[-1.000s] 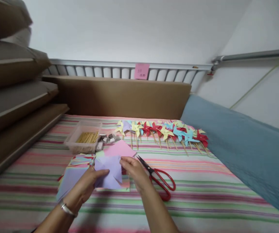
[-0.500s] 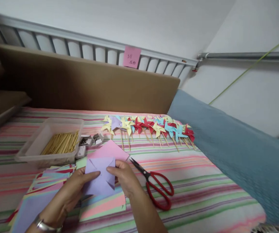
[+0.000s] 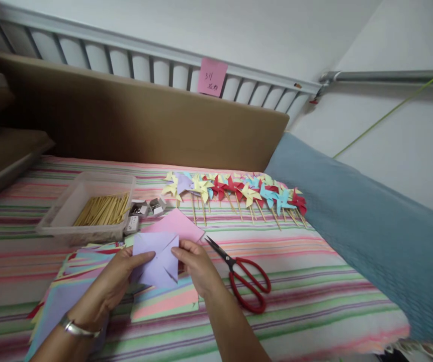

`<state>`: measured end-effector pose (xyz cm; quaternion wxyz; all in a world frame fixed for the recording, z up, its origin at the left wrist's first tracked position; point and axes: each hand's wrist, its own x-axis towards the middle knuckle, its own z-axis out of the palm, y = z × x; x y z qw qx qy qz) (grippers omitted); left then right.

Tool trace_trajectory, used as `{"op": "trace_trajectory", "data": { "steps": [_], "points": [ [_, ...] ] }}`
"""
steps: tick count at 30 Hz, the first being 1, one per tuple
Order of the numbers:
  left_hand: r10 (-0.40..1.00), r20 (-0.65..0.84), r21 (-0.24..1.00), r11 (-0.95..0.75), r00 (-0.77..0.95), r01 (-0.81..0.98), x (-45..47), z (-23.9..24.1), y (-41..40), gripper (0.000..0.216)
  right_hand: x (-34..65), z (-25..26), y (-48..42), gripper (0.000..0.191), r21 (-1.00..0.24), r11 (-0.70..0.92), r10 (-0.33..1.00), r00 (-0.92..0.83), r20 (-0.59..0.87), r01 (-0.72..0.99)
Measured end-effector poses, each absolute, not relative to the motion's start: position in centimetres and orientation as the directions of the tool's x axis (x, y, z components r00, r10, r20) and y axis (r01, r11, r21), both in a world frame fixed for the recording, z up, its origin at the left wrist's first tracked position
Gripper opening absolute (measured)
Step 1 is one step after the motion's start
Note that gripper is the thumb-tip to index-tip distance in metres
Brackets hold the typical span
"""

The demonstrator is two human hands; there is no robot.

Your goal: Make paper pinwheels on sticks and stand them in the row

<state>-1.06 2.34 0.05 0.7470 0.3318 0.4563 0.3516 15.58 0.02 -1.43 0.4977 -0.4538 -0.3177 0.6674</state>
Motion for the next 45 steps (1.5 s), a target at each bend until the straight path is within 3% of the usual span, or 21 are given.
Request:
{"op": "trace_trajectory", "data": {
  "steps": [4, 8, 10, 12, 14, 16, 18, 21, 26, 31, 40, 45],
  "points": [
    [0.825, -0.464, 0.812, 0.542, 0.323, -0.217, -0.5, -0.1, 2.2, 0.031, 15.2, -1.7, -0.1, 0.036, -0.901, -0.317, 0.947, -0.053, -0.316, -0.296],
    [0.893, -0.387, 0.858, 0.44, 0.23, -0.264, -0.7, -0.3, 2.6, 0.037, 15.5, -1.7, 0.2, 0.022, -0.962, -0.189, 0.97, 0.116, -0.215, -0.198],
    [0.943, -0.318, 0.888, 0.332, 0.096, -0.318, -0.9, -0.7, 3.0, 0.043, 15.9, -1.4, 0.3, 0.014, -0.999, -0.015, 0.96, 0.28, -0.024, -0.037],
    [0.957, -0.29, 0.877, 0.272, 0.016, -0.395, -0.9, -1.0, 3.0, 0.045, 16.2, -1.0, 0.1, 0.008, -0.943, 0.218, 0.884, 0.357, 0.3, 0.252],
    [0.933, -0.349, 0.81, 0.345, 0.081, -0.474, -0.7, -1.0, 2.6, 0.044, 16.3, -0.7, -0.3, 0.024, -0.768, 0.402, 0.773, 0.264, 0.577, 0.498],
    [0.864, -0.429, 0.681, 0.502, 0.264, -0.533, -0.2, -0.4, 1.9, 0.046, 16.3, -0.8, -0.5, 0.04, -0.648, 0.492, 0.719, 0.148, 0.679, 0.581],
    [0.824, -0.377, 0.553, 0.567, 0.424, -0.61, 0.2, 0.4, 1.1, 0.051, 16.1, -1.0, -0.6, 0.047, -0.594, 0.526, 0.704, 0.08, 0.705, 0.608],
    [0.84, -0.3, 0.498, 0.543, 0.453, -0.677, 0.6, 1.2, 0.4, 0.051, 15.8, -1.4, -0.5, 0.047, -0.57, 0.538, 0.703, 0.042, 0.71, 0.621],
    [0.84, -0.4, 0.506, 0.535, 0.366, -0.676, 0.7, 0.7, 0.7, 0.028, 15.4, -1.7, -0.6, 0.046, -0.56, 0.54, 0.716, 0.006, 0.698, 0.629],
    [0.847, -0.487, 0.538, 0.484, 0.215, -0.69, 0.9, -0.3, 1.1, 0.026, 15.0, -2.4, -0.6, 0.049, -0.562, 0.555, 0.74, -0.055, 0.671, 0.613],
    [0.86, -0.511, 0.627, 0.379, 0.008, -0.68, -0.2, -0.2, 2.3, 0.016, 14.6, -1.2, -1.5, 0.025, -0.626, 0.474, 0.8, -0.005, 0.6, 0.62],
    [0.878, -0.478, 0.655, 0.354, -0.004, -0.668, -0.1, 0.2, 2.2, 0.013, 13.5, -1.8, -1.8, 0.02, -0.547, 0.486, 0.805, -0.104, 0.585, 0.682]
  ]
}}
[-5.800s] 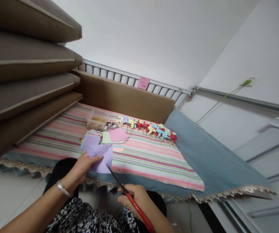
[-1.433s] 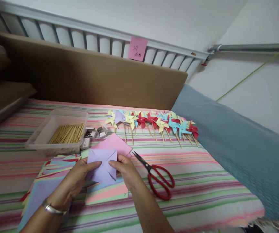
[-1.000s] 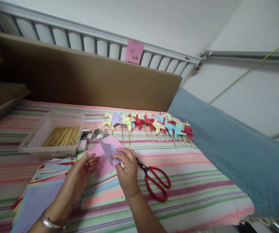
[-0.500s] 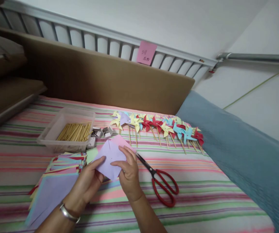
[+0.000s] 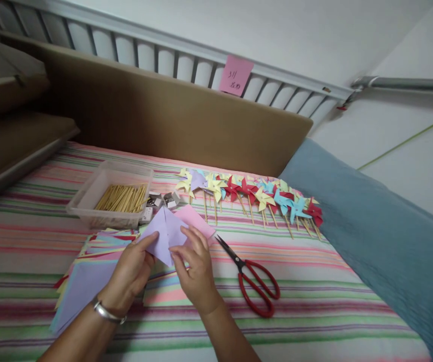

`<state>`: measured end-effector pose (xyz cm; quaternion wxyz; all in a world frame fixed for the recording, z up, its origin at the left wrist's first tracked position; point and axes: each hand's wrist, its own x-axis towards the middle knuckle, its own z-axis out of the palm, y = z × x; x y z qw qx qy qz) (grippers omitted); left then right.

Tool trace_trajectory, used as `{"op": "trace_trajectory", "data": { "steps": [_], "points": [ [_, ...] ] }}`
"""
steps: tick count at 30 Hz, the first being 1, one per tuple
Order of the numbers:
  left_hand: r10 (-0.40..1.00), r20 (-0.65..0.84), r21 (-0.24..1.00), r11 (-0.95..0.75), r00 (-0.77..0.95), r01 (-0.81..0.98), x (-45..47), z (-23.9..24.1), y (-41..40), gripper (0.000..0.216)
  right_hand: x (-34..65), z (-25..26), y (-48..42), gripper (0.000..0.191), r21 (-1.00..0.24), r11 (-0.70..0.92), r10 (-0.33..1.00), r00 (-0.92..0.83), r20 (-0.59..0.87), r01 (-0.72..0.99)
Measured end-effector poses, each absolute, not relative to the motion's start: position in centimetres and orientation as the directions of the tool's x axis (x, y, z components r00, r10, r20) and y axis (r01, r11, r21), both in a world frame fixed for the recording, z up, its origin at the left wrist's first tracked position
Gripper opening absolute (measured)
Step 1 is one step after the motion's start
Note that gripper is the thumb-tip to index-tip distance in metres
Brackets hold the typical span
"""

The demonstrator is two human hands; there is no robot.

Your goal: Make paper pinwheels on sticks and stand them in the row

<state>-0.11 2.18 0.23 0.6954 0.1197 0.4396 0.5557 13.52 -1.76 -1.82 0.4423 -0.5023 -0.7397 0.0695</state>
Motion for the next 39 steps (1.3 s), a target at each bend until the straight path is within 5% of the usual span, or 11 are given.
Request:
{"op": "trace_trajectory", "data": {
  "steps": [11, 20, 27, 39],
  "points": [
    [0.88, -0.474, 0.622, 0.352, 0.022, -0.699, -0.5, 0.0, 2.4, 0.017, 13.0, -2.3, -1.9, 0.032, -0.45, 0.513, 0.801, -0.219, 0.557, 0.731],
    [0.9, -0.434, 0.68, 0.362, 0.047, -0.638, -0.2, -0.7, 2.0, 0.015, 12.8, -2.3, -1.8, 0.015, -0.496, 0.543, 0.777, -0.181, 0.603, 0.678],
    [0.928, -0.37, 0.755, 0.329, 0.045, -0.567, 0.1, -1.0, 1.7, 0.017, 12.5, -1.5, -2.0, 0.009, -0.648, 0.479, 0.844, -0.108, 0.525, 0.592],
    [0.922, -0.378, 0.82, 0.374, 0.08, -0.434, 0.7, -1.3, 1.2, 0.014, 12.9, -2.4, -1.4, 0.006, -0.949, 0.112, 0.976, 0.148, 0.161, 0.294]
  ]
}}
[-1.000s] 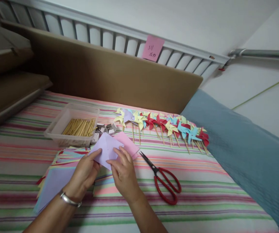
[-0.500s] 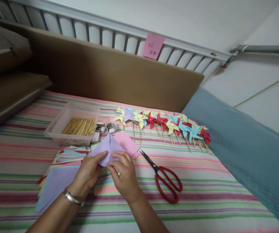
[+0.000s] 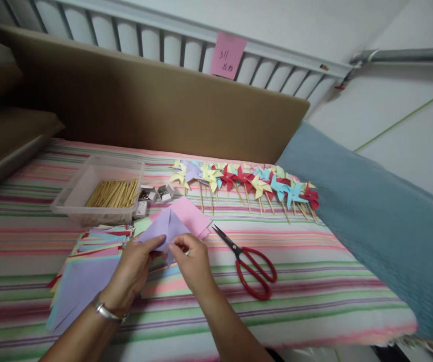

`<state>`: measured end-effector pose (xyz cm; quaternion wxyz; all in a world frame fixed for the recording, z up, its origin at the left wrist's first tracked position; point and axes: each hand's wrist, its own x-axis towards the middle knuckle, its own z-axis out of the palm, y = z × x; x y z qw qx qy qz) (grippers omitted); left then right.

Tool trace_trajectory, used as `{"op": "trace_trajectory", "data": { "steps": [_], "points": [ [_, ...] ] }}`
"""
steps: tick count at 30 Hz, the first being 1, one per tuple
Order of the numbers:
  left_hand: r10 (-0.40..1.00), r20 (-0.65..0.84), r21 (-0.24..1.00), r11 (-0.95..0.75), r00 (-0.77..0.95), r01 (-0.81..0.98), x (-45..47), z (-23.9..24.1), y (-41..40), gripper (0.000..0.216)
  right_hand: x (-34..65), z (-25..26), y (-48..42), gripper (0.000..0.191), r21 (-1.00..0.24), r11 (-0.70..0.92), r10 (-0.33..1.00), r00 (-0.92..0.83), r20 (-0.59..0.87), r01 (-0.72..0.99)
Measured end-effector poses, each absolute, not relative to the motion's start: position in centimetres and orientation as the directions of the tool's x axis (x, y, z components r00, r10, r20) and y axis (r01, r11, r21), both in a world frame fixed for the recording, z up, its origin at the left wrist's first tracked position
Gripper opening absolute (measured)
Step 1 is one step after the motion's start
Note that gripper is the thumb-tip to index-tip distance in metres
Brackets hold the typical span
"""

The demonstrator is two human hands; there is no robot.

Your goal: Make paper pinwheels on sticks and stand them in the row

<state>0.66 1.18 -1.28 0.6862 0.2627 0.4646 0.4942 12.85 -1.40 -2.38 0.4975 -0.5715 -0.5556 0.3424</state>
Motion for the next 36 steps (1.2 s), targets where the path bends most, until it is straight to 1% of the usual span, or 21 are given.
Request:
{"op": "trace_trajectory", "data": {
  "steps": [8, 16, 20, 23, 26, 29, 31, 32, 33, 34, 35, 36],
  "points": [
    [0.926, -0.37, 0.832, 0.368, 0.08, -0.415, 0.8, -1.4, 0.9, 0.02, 12.8, -2.2, -1.2, 0.012, -0.984, -0.003, 0.979, 0.203, 0.033, 0.177],
    [0.924, -0.376, 0.842, 0.374, 0.074, -0.388, 1.0, -1.0, 0.7, 0.022, 12.8, -2.3, -1.2, 0.013, -0.99, -0.045, 0.977, 0.21, -0.016, 0.131],
    [0.927, -0.358, 0.839, 0.372, 0.114, -0.397, 0.9, -0.6, 0.4, 0.021, 12.9, -2.3, -1.0, 0.013, -0.991, -0.071, 0.975, 0.217, -0.046, 0.112],
    [0.925, -0.358, 0.845, 0.377, 0.124, -0.38, 0.9, -0.4, 0.3, 0.027, 12.9, -2.4, -1.0, 0.011, -0.991, -0.066, 0.973, 0.229, -0.038, 0.115],
    [0.934, -0.35, 0.871, 0.355, 0.078, -0.339, 1.0, -0.6, 0.3, 0.033, 12.7, -2.7, -1.0, 0.009, -0.989, -0.066, 0.97, 0.24, -0.033, 0.129],
    [0.939, -0.342, 0.889, 0.332, 0.024, -0.315, 0.9, -1.1, 0.6, 0.033, 12.5, -2.9, -1.2, 0.01, -0.986, -0.104, 0.973, 0.22, -0.074, 0.129],
    [0.939, -0.345, 0.889, 0.333, 0.02, -0.313, 0.8, -1.5, 0.7, 0.032, 12.7, -2.7, -1.2, 0.009, -0.978, -0.091, 0.973, 0.228, -0.047, 0.187],
    [0.936, -0.351, 0.887, 0.341, 0.024, -0.31, 0.7, -1.6, 0.8, 0.032, 13.0, -2.5, -1.1, 0.008, -0.969, -0.062, 0.969, 0.246, -0.001, 0.238],
    [0.933, -0.359, 0.885, 0.351, 0.031, -0.305, 0.5, -1.6, 0.9, 0.032, 13.3, -2.2, -1.0, 0.012, -0.956, -0.025, 0.961, 0.27, 0.058, 0.292],
    [0.928, -0.37, 0.883, 0.365, 0.041, -0.294, 0.4, -1.6, 1.0, 0.033, 13.7, -1.9, -0.9, 0.02, -0.943, 0.007, 0.95, 0.292, 0.11, 0.333],
    [0.923, -0.381, 0.881, 0.38, 0.053, -0.28, 0.2, -1.5, 1.1, 0.033, 14.2, -1.5, -0.8, 0.031, -0.937, 0.022, 0.942, 0.306, 0.136, 0.349],
    [0.918, -0.39, 0.879, 0.394, 0.069, -0.267, 0.1, -1.4, 1.1, 0.034, 14.6, -1.2, -0.7, 0.041, -0.943, 0.017, 0.944, 0.305, 0.125, 0.334]
  ]
}}
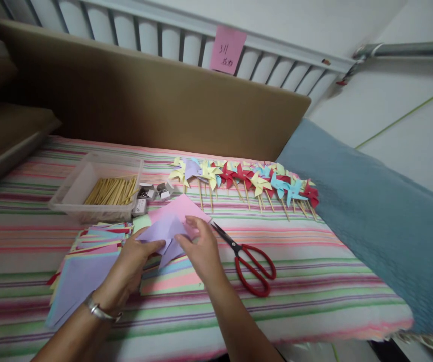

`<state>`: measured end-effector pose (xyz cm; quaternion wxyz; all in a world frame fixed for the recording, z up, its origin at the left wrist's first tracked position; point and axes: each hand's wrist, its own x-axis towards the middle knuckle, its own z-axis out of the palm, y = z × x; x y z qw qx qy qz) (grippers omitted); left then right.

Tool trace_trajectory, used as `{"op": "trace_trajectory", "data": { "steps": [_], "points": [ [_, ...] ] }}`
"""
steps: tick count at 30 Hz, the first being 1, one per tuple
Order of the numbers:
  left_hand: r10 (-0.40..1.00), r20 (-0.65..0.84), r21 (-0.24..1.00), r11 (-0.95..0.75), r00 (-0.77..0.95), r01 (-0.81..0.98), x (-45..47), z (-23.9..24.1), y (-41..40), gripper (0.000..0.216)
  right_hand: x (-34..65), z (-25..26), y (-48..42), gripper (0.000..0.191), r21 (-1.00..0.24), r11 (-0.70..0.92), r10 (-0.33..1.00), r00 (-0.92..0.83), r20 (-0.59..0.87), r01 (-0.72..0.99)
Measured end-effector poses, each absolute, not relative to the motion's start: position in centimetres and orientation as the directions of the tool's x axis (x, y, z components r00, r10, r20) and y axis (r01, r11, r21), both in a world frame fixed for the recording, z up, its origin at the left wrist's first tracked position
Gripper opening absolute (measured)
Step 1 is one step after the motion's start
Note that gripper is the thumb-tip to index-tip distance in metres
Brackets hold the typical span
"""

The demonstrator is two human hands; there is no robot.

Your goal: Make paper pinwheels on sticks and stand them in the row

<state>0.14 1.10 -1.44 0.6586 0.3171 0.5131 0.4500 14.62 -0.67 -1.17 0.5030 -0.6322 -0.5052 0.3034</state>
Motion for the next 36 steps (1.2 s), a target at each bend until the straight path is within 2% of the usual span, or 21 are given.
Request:
{"op": "trace_trajectory", "data": {
  "steps": [2, 4, 7, 13, 19, 23, 27, 33, 36],
  "points": [
    [0.91, -0.401, 0.875, 0.416, 0.109, -0.247, 0.0, -1.2, 1.1, 0.033, 15.3, -0.8, -0.5, 0.057, -0.981, -0.054, 0.972, 0.233, -0.009, 0.189],
    [0.901, -0.411, 0.871, 0.434, 0.141, -0.229, 0.0, -1.0, 1.1, 0.033, 15.6, -0.8, -0.4, 0.065, -0.985, -0.172, 0.982, 0.079, -0.173, -0.029],
    [0.895, -0.421, 0.877, 0.444, 0.149, -0.185, 0.3, -0.9, 1.0, 0.035, 15.5, -1.3, -0.4, 0.067, -0.941, -0.264, 0.964, -0.063, -0.257, -0.212],
    [0.879, -0.448, 0.868, 0.472, 0.164, -0.158, 0.5, -0.8, 0.7, 0.038, 15.0, -1.2, -0.6, 0.054, -0.936, -0.3, 0.953, -0.013, -0.303, -0.185],
    [0.87, -0.404, 0.794, 0.487, 0.284, -0.364, 0.8, -0.6, 0.5, 0.031, 14.8, -1.0, -0.6, 0.042, -0.894, -0.238, 0.966, 0.006, -0.259, -0.379],
    [0.838, -0.43, 0.768, 0.535, 0.337, -0.352, 1.1, -0.6, 0.3, 0.026, 14.4, -1.0, -0.8, 0.044, -0.874, -0.184, 0.969, 0.065, -0.237, -0.45],
    [0.845, -0.442, 0.774, 0.529, 0.301, -0.349, 1.1, -0.8, 0.2, 0.023, 13.9, -0.8, -1.0, 0.044, -0.863, -0.172, 0.968, 0.079, -0.236, -0.475],
    [0.851, -0.469, 0.794, 0.524, 0.237, -0.309, 0.8, -1.5, 0.5, 0.023, 13.4, -1.3, -1.0, 0.038, -0.892, -0.171, 0.969, 0.092, -0.229, -0.418],
    [0.864, -0.463, 0.815, 0.502, 0.198, -0.288, 0.2, -1.5, 1.2, 0.025, 13.4, -1.7, -0.9, 0.042, -0.954, -0.149, 0.977, 0.113, -0.183, -0.258]
  ]
}}
